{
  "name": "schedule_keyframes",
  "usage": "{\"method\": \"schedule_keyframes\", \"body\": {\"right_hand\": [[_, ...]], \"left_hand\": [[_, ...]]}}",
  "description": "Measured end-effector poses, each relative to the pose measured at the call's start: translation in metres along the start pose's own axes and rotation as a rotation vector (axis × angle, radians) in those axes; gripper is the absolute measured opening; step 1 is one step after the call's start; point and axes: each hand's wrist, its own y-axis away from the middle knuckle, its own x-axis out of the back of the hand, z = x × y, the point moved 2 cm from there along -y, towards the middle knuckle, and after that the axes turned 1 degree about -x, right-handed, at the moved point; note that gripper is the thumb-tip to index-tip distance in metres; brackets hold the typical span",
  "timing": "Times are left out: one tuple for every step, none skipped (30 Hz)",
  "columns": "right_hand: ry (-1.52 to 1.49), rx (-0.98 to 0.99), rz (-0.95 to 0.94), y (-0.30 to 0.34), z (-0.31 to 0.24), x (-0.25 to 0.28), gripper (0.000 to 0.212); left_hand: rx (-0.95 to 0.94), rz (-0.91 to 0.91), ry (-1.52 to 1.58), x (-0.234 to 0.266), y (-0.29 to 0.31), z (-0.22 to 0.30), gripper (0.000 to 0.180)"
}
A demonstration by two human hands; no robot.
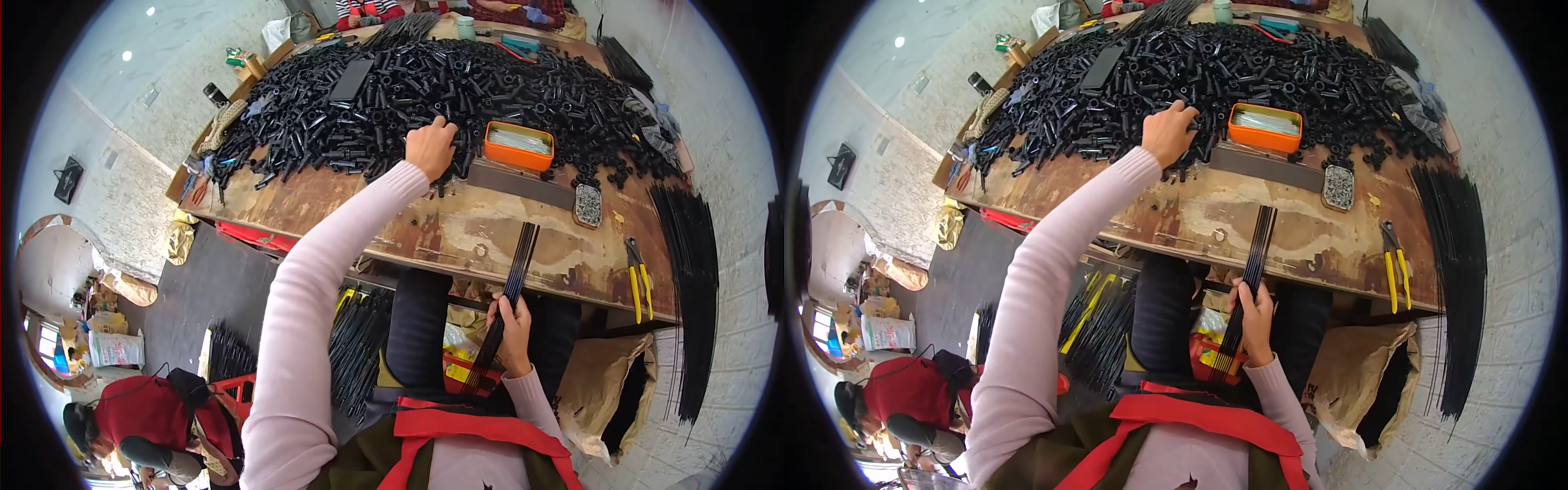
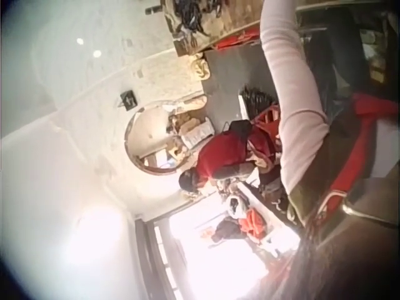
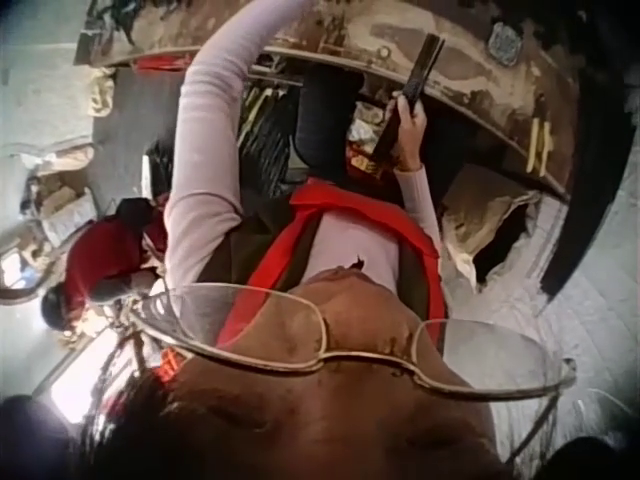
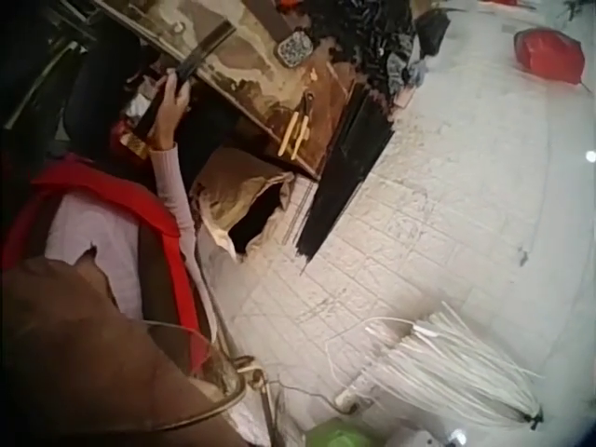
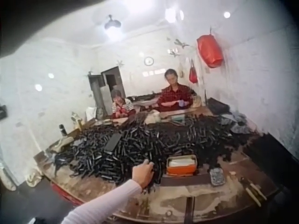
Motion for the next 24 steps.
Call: {"method": "schedule_keyframes", "body": {"right_hand": [[0.001, 0.001, 0.006, 0.0, 0.001, 0.0, 0.019], [-0.002, -0.001, -0.009, 0.001, 0.002, -0.002, 0.02], [-0.007, -0.002, -0.02, 0.001, 0.002, -0.003, 0.02], [-0.005, -0.006, -0.011, 0.001, 0.003, -0.003, 0.021], [-0.005, -0.005, -0.002, 0.002, 0.001, -0.004, 0.021], [-0.007, -0.021, 0.005, 0.004, -0.002, -0.005, 0.021], [-0.008, -0.042, 0.004, 0.006, -0.003, -0.006, 0.021], [-0.007, -0.048, -0.006, 0.006, -0.003, -0.009, 0.021], [0.0, -0.043, -0.021, 0.007, -0.002, -0.012, 0.021], [0.005, -0.036, -0.006, 0.006, -0.001, -0.01, 0.021], [0.004, -0.039, 0.019, 0.006, -0.002, -0.008, 0.021], [0.003, -0.03, -0.007, 0.006, -0.004, -0.008, 0.023], [0.006, -0.025, -0.035, 0.008, -0.006, -0.011, 0.025], [-0.025, 0.016, -0.084, 0.011, -0.007, -0.015, 0.032], [-0.052, 0.058, -0.125, 0.014, -0.006, -0.017, 0.039], [-0.094, 0.05, -0.162, 0.014, 0.003, -0.015, 0.055], [-0.182, 0.029, -0.221, 0.016, 0.001, -0.021, 0.067], [-0.271, -0.026, -0.217, 0.021, 0.0, -0.027, 0.067], [-0.36, -0.079, -0.212, 0.025, -0.002, -0.03, 0.068], [-0.356, -0.085, -0.203, 0.025, -0.004, -0.029, 0.068], [-0.392, -0.157, -0.218, 0.026, -0.005, -0.028, 0.064], [-0.434, -0.221, -0.225, 0.029, -0.004, -0.025, 0.061], [-0.439, -0.221, -0.21, 0.038, -0.003, -0.025, 0.061], [-0.38, -0.21, -0.18, 0.053, -0.006, -0.028, 0.053]], "left_hand": [[0.0, -0.071, -0.081, -0.012, -0.01, -0.005, 0.021], [0.001, -0.142, -0.162, -0.023, -0.017, -0.011, 0.019], [-0.006, -0.143, -0.156, -0.03, -0.022, -0.013, 0.019], [-0.019, -0.136, -0.172, -0.035, -0.026, -0.018, 0.017], [-0.031, -0.131, -0.188, -0.035, -0.028, -0.019, 0.015], [-0.039, -0.094, -0.114, -0.034, -0.032, -0.019, 0.014], [-0.022, 0.031, 0.014, -0.034, -0.035, -0.026, 0.018], [-0.003, 0.159, 0.068, -0.026, -0.043, -0.042, 0.018], [0.017, 0.285, 0.12, -0.018, -0.043, -0.06, 0.018], [0.136, 0.191, 0.405, -0.01, -0.044, -0.056, 0.019], [0.253, 0.085, 0.69, 0.01, -0.045, -0.042, 0.02], [0.3, -0.158, 1.001, 0.026, -0.031, -0.022, 0.023], [0.283, -0.257, 1.178, 0.037, -0.007, 0.002, 0.025], [0.305, -0.328, 1.213, 0.043, 0.024, 0.029, 0.024], [0.326, -0.403, 1.254, 0.04, 0.05, 0.055, 0.023], [0.314, -0.416, 1.344, 0.03, 0.072, 0.072, 0.023], [0.301, -0.414, 1.432, 0.026, 0.086, 0.085, 0.023], [0.347, -0.485, 1.361, 0.023, 0.09, 0.089, 0.026], [0.356, -0.49, 1.369, 0.029, 0.096, 0.097, 0.026], [0.369, -0.59, 1.526, 0.04, 0.1, 0.109, 0.027], [0.381, -0.691, 1.681, 0.051, 0.103, 0.12, 0.027], [0.319, -0.792, 1.725, 0.081, 0.109, 0.144, 0.026], [0.259, -0.893, 1.764, 0.117, 0.125, 0.172, 0.025], [0.049, -0.855, 1.735, 0.148, 0.143, 0.193, 0.024]]}}
